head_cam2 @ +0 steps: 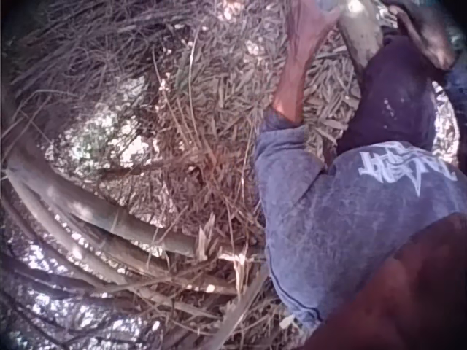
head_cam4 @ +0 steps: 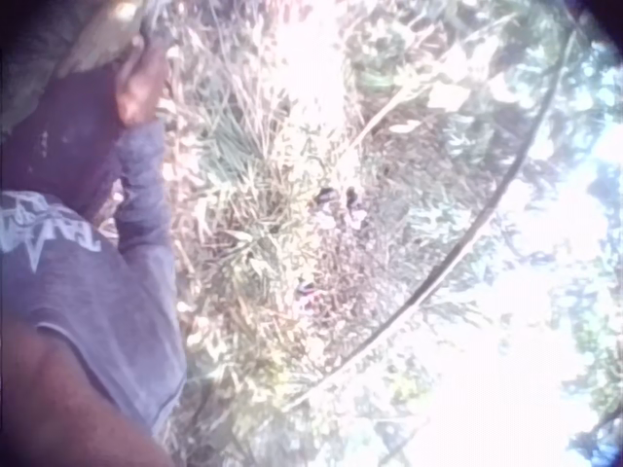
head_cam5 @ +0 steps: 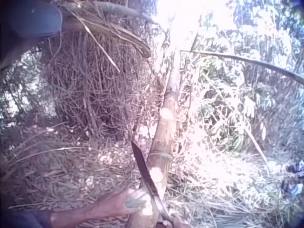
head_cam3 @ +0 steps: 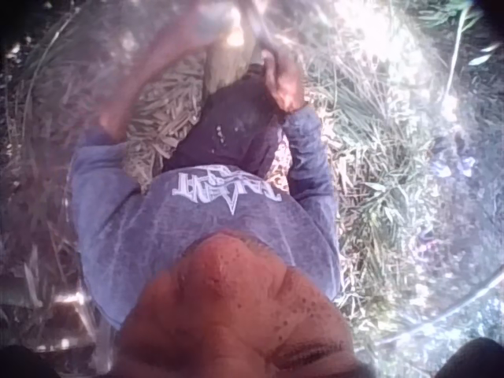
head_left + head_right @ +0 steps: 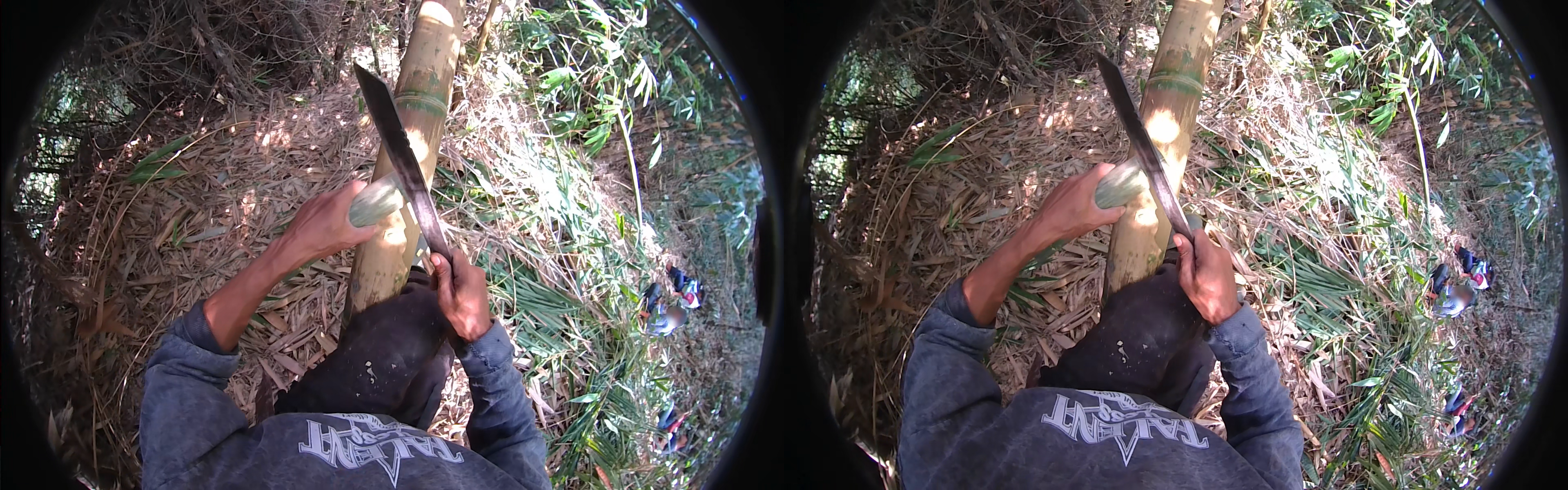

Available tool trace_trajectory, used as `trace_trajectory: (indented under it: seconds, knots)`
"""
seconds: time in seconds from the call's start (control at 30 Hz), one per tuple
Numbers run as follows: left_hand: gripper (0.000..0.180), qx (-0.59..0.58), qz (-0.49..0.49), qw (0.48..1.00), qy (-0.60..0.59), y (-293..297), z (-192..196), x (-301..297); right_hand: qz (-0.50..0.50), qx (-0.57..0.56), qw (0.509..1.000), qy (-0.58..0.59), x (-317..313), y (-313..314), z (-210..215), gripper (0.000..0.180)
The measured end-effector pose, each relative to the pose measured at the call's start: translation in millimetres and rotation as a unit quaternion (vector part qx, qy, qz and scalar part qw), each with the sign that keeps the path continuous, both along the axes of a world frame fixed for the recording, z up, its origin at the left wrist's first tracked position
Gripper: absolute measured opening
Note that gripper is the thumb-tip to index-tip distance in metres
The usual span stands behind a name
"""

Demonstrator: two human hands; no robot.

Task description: The person uses a machete to cut and shape a section of bamboo. They repeatedly strike the bamboo to remove the outer layer and carve a notch into the side of the stalk. The person is sitting on the ground in a forest environment while performing the task.

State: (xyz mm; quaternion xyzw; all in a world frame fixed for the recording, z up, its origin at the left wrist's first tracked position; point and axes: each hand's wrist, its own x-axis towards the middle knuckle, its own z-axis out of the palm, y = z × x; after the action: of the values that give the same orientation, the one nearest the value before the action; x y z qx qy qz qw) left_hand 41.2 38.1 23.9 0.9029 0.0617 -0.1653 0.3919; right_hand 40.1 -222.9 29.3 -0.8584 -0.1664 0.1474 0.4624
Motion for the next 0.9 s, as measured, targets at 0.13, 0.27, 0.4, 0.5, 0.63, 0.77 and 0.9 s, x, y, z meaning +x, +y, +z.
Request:
trace_trajectory:
  seconds: [0.13, 0.27, 0.4, 0.5, 0.63, 0.77, 0.9]
  knots:
    - [0.064, -0.002, -0.011, 1.0, -0.021, 1, -7, 5, 0.003, -0.017, 0.999, -0.038, 4, 4, -3, 0.021]
    - [0.066, -0.001, -0.02, 1.0, -0.014, 2, -6, 6, -0.018, 0.014, 0.997, -0.073, 8, 10, 11, 0.019]
    - [0.066, -0.01, -0.019, 0.999, -0.033, 2, -12, 5, 0.016, -0.051, 0.997, -0.06, 15, 8, -8, 0.019]
    - [0.065, -0.008, -0.013, 0.999, -0.038, 1, -14, 6, 0.05, -0.029, 0.998, 0.018, 22, -4, -22, 0.022]
    - [0.061, -0.008, -0.001, 0.998, -0.068, 0, -16, 3, 0.001, 0.071, 0.954, 0.291, 28, 3, 3, 0.026]
    - [0.068, 0.006, 0.005, 1.0, -0.03, -4, -9, 3, 0.054, -0.048, 0.996, 0.06, 16, 2, 4, 0.019]
    - [0.071, 0.0, 0.003, 0.997, -0.072, -3, -23, -1, 0.072, -0.182, 0.971, -0.137, -3, 7, -3, 0.016]
